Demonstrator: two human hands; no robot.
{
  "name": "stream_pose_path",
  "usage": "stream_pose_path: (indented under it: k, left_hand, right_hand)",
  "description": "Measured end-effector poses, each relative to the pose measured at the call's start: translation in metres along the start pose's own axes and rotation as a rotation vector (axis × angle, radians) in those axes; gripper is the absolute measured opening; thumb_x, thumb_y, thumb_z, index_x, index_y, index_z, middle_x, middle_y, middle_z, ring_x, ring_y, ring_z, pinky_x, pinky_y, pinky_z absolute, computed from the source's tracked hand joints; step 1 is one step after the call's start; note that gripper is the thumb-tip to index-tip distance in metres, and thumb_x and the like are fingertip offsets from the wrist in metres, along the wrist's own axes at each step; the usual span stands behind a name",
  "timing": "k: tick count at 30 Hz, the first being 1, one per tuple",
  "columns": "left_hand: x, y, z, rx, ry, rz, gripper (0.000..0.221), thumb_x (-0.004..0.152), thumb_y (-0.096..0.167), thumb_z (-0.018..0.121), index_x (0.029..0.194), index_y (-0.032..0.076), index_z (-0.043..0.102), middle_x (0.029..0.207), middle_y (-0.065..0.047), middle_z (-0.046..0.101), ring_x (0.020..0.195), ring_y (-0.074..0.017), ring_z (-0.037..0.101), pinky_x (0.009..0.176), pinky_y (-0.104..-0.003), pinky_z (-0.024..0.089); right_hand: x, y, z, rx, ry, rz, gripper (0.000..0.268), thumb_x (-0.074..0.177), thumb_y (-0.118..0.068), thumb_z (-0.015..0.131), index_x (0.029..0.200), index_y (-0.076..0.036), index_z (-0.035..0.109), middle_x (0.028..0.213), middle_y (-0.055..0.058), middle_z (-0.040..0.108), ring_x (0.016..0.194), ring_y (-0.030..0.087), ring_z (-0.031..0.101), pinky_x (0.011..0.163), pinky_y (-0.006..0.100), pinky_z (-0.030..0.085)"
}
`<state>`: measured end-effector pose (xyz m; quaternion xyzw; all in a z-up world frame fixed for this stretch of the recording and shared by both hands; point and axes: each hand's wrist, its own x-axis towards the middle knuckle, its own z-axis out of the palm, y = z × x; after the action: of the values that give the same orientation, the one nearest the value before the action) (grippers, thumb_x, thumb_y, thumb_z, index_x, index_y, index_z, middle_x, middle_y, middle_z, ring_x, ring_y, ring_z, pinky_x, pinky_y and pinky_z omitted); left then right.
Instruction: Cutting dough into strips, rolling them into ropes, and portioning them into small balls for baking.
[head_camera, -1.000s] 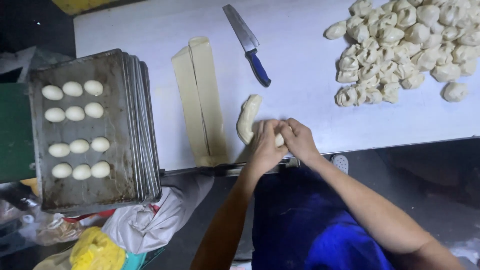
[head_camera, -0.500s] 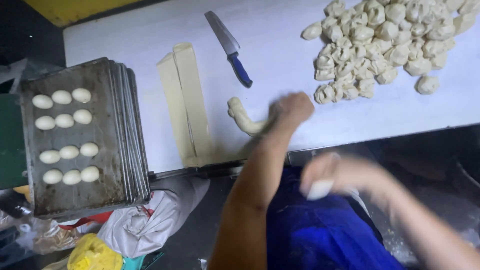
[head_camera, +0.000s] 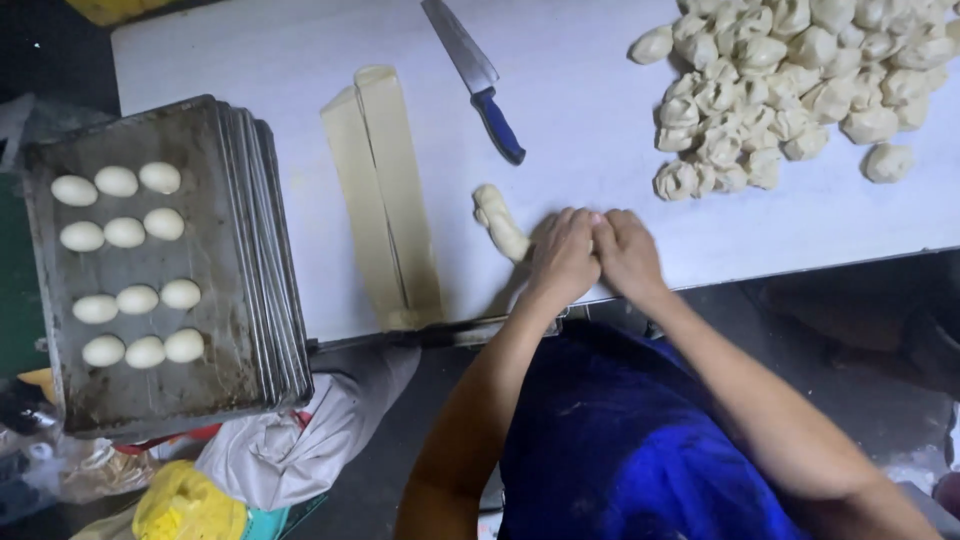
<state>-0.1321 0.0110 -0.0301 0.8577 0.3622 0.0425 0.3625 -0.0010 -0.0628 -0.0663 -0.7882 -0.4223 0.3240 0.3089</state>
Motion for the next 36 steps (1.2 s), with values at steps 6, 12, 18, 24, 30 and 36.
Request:
stream_pose_path:
  k: [6, 12, 18, 24, 30, 36]
  left_hand:
    - [-0.003, 0.037, -0.003, -0.191, 0.015, -0.159, 0.055, 0.087, 0.020, 0.061, 0.134, 0.000, 0.040, 0.126, -0.029, 0.057, 0.129, -0.0507, 0.053, 0.115, -0.058, 0.035]
    - [0.067, 0.044, 0.028, -0.010, -0.178, -0.126, 0.040, 0.081, 0.033, 0.061, 0.104, 0.004, 0.074, 0.100, -0.017, 0.077, 0.108, -0.0397, 0.073, 0.090, -0.059, 0.056]
    - [0.108, 0.025, 0.001, 0.115, -0.172, -0.269, 0.030, 0.089, 0.033, 0.057, 0.099, 0.011, 0.076, 0.078, -0.012, 0.076, 0.079, -0.0339, 0.079, 0.071, -0.050, 0.060]
    - [0.011, 0.017, -0.048, 0.201, -0.263, 0.222, 0.102, 0.078, 0.037, 0.087, 0.159, 0.009, 0.033, 0.148, -0.028, 0.048, 0.138, -0.0489, 0.047, 0.115, -0.061, 0.035]
    - [0.002, -0.072, -0.080, 0.570, 0.248, 0.686, 0.055, 0.089, 0.064, 0.065, 0.102, 0.011, 0.065, 0.084, -0.007, 0.053, 0.080, -0.0257, 0.061, 0.084, -0.039, 0.048]
    - [-0.012, -0.020, -0.009, 0.321, 0.553, 0.306, 0.052, 0.090, 0.068, 0.062, 0.090, 0.016, 0.065, 0.076, -0.004, 0.062, 0.074, -0.0263, 0.066, 0.069, -0.041, 0.049]
  right_hand:
    - [-0.002, -0.036, -0.021, -0.047, -0.017, 0.008, 0.043, 0.111, -0.036, 0.042, 0.098, -0.001, 0.064, 0.085, 0.032, 0.068, 0.094, 0.054, 0.067, 0.075, 0.061, 0.053]
    - [0.010, -0.004, -0.084, -0.182, -0.061, 0.005, 0.034, 0.109, -0.034, 0.052, 0.098, -0.007, 0.069, 0.081, 0.026, 0.070, 0.093, 0.049, 0.070, 0.079, 0.058, 0.055]
    - [-0.108, -0.125, -0.126, 0.174, -0.742, -0.515, 0.014, 0.092, -0.016, 0.064, 0.088, -0.010, 0.075, 0.076, 0.019, 0.069, 0.080, 0.047, 0.071, 0.068, 0.058, 0.057]
    - [-0.005, -0.043, -0.121, -0.751, 0.033, -0.389, 0.037, 0.099, -0.047, 0.066, 0.114, -0.014, 0.073, 0.138, 0.020, 0.059, 0.144, 0.054, 0.040, 0.103, 0.063, 0.049]
    - [0.001, -0.014, -0.014, -0.660, -0.006, -0.496, 0.061, 0.085, -0.033, 0.077, 0.141, -0.019, 0.057, 0.120, 0.012, 0.064, 0.112, 0.040, 0.060, 0.085, 0.050, 0.054]
    - [-0.033, 0.016, -0.078, -0.501, 0.081, -0.459, 0.046, 0.098, -0.036, 0.065, 0.141, -0.019, 0.065, 0.107, 0.008, 0.060, 0.102, 0.031, 0.056, 0.086, 0.041, 0.052]
